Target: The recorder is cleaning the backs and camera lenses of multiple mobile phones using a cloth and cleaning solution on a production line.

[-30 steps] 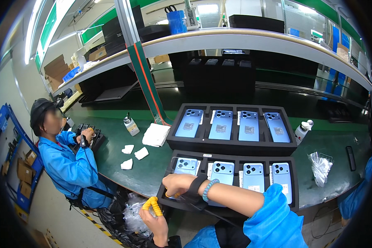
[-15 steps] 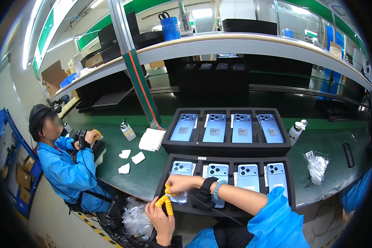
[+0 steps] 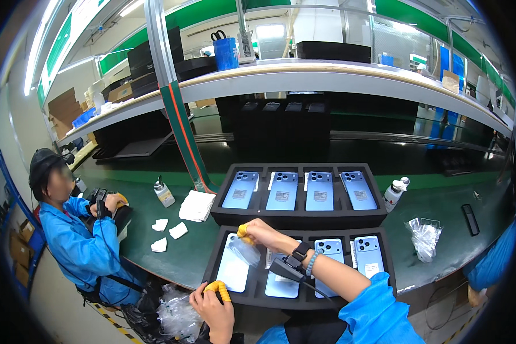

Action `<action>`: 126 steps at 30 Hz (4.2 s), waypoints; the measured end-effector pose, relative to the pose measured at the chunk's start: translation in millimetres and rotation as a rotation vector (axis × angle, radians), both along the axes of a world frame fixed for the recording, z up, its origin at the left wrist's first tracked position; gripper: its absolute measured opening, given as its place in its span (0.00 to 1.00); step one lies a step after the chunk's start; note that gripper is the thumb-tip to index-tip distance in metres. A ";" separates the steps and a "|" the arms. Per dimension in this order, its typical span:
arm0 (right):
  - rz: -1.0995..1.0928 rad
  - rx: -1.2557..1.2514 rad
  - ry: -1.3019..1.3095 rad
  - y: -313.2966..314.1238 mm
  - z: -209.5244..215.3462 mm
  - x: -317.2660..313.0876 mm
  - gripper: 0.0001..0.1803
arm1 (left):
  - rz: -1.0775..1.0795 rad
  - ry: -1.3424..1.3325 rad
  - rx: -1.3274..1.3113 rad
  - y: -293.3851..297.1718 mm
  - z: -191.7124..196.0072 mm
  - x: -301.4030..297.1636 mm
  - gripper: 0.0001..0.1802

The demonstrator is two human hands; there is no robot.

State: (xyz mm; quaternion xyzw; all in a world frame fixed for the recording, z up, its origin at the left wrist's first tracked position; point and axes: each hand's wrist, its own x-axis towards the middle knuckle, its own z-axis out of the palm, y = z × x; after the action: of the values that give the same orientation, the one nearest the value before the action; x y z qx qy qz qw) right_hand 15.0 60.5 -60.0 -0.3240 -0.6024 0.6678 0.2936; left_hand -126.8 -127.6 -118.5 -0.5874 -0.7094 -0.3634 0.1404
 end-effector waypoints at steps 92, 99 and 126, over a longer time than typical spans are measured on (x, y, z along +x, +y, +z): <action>-1.426 1.004 -1.082 -44.9 25.6 347.7 0.17 | -1.151 -1.396 -1.278 85.8 42.7 211.6 0.28; -1.354 0.930 -0.982 -32.2 2.7 357.5 0.18 | -1.241 -1.525 -1.216 82.5 24.8 207.3 0.37; -1.471 1.046 -0.870 -30.8 -8.2 369.0 0.10 | -1.367 -1.344 -0.866 84.5 9.7 242.8 0.40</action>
State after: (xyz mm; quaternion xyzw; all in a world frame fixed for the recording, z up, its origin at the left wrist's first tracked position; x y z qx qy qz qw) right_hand 384.1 29.6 -68.2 -0.6622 -0.5252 -0.2055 0.4934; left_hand 116.0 -43.1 -108.8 -0.5401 -0.2284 -0.3316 -0.7390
